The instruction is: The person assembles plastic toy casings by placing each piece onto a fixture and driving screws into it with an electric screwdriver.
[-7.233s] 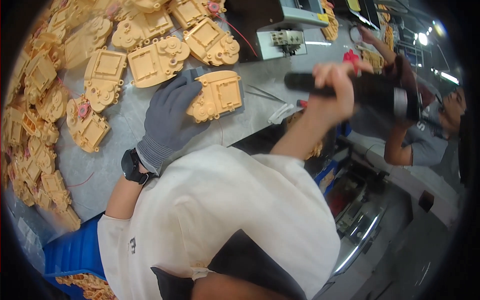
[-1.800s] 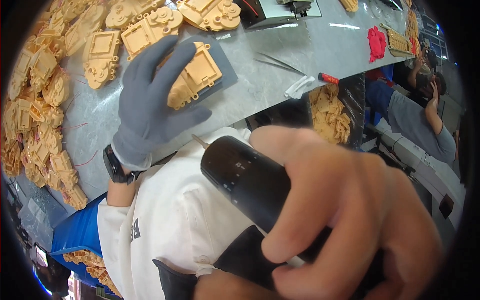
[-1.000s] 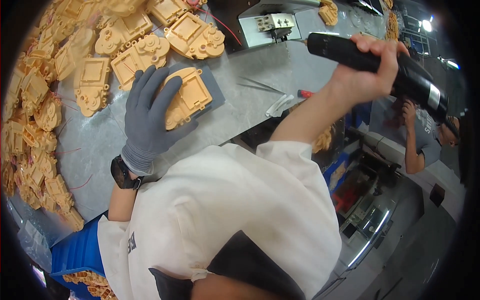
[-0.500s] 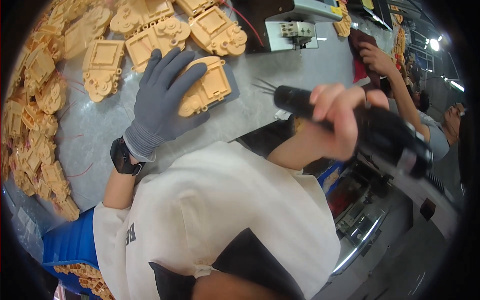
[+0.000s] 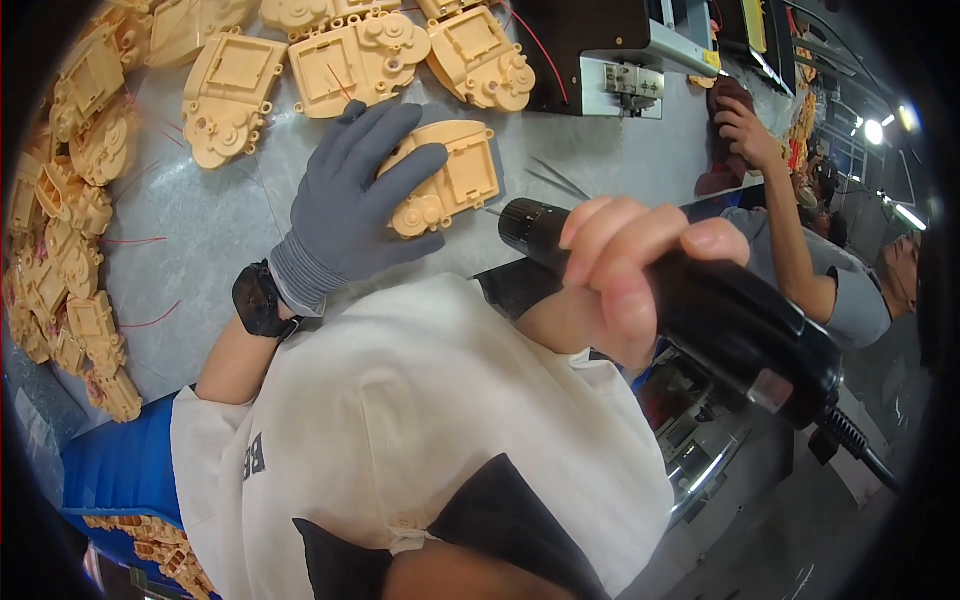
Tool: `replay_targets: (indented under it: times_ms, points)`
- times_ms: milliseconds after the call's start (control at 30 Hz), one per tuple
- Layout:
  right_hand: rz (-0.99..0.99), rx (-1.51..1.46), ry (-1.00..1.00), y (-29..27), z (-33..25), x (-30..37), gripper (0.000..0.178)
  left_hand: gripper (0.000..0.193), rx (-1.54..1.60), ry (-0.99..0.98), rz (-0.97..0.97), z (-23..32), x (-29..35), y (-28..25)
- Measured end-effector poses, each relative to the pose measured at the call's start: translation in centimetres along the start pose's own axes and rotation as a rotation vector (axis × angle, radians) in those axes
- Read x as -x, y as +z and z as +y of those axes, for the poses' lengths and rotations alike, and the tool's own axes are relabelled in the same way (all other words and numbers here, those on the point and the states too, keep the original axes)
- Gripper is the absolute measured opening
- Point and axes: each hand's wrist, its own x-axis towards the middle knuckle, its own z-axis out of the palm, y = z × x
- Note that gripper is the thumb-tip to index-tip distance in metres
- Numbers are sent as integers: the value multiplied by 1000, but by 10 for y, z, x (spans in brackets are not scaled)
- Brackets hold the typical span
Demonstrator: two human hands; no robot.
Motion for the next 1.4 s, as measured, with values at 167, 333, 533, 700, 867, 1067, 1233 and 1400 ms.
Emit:
replay_targets:
  times_ms: [167,333,533,700,867,1067,1233,1400]
  points:
    - [31,58,68,6,3,-2,45,74,6,2,5,0,1,1]
    - [22,69,62,9,8,-2,43,72,30,-36,39,-1,2,4]
    - [91,102,43,15,12,0,41,71,42,-26,33,1,0,2]
    - [65,152,28,16,16,2,42,71,40,-34,41,1,3,2]
    - [160,62,-11,17,14,5,49,69,-41,-22,32,5,1,-1]
    - [208,-30,-32,19,16,9,53,65,-98,-40,46,7,6,4]
    - [324,-12,-49,28,19,11,49,66,-97,-48,34,5,6,5]
    - [297,184,-6,33,15,10,45,69,-73,-67,63,12,5,10]
